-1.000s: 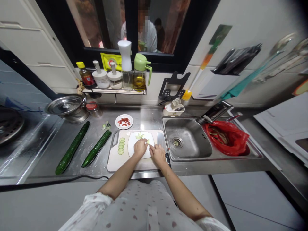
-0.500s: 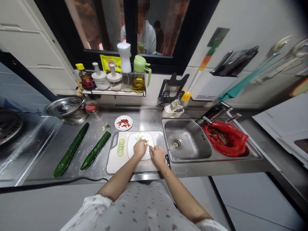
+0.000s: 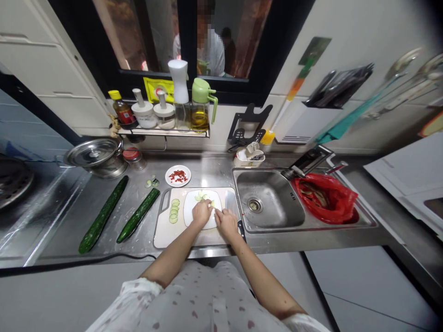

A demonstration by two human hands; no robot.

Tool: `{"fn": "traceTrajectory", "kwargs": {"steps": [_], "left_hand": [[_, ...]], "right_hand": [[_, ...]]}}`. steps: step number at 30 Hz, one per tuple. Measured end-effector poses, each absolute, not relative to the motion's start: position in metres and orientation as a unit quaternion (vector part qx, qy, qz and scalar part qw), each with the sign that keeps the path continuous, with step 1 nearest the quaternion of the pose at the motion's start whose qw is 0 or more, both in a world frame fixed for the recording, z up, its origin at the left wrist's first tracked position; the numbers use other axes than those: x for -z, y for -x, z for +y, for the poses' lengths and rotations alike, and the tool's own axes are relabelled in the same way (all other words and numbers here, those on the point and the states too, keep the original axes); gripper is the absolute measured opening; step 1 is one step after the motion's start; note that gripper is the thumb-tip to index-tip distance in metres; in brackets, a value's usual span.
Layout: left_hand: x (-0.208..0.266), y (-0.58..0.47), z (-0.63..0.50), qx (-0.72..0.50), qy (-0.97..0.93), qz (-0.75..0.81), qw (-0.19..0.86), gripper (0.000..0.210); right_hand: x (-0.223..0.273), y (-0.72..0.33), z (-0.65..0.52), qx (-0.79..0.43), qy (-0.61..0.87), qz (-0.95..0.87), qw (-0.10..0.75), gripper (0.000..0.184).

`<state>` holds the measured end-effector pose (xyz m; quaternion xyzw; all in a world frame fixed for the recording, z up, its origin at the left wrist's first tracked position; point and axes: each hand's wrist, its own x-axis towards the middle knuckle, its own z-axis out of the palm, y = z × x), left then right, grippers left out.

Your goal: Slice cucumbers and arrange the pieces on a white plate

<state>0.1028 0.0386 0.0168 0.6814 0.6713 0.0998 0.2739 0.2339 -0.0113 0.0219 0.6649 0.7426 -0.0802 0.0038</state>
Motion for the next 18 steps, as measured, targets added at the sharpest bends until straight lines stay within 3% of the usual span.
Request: {"fn": "traceTrajectory", "kwargs": {"steps": [18], "left_hand": [[-0.0233, -0.1028, 0.0371, -0.109, -0.670, 0.676, 0.286, 0.028]], "right_hand": [[-0.0283, -0.2332, -0.0069, 0.086, -0.672, 0.735, -0.006, 0.035]]}}
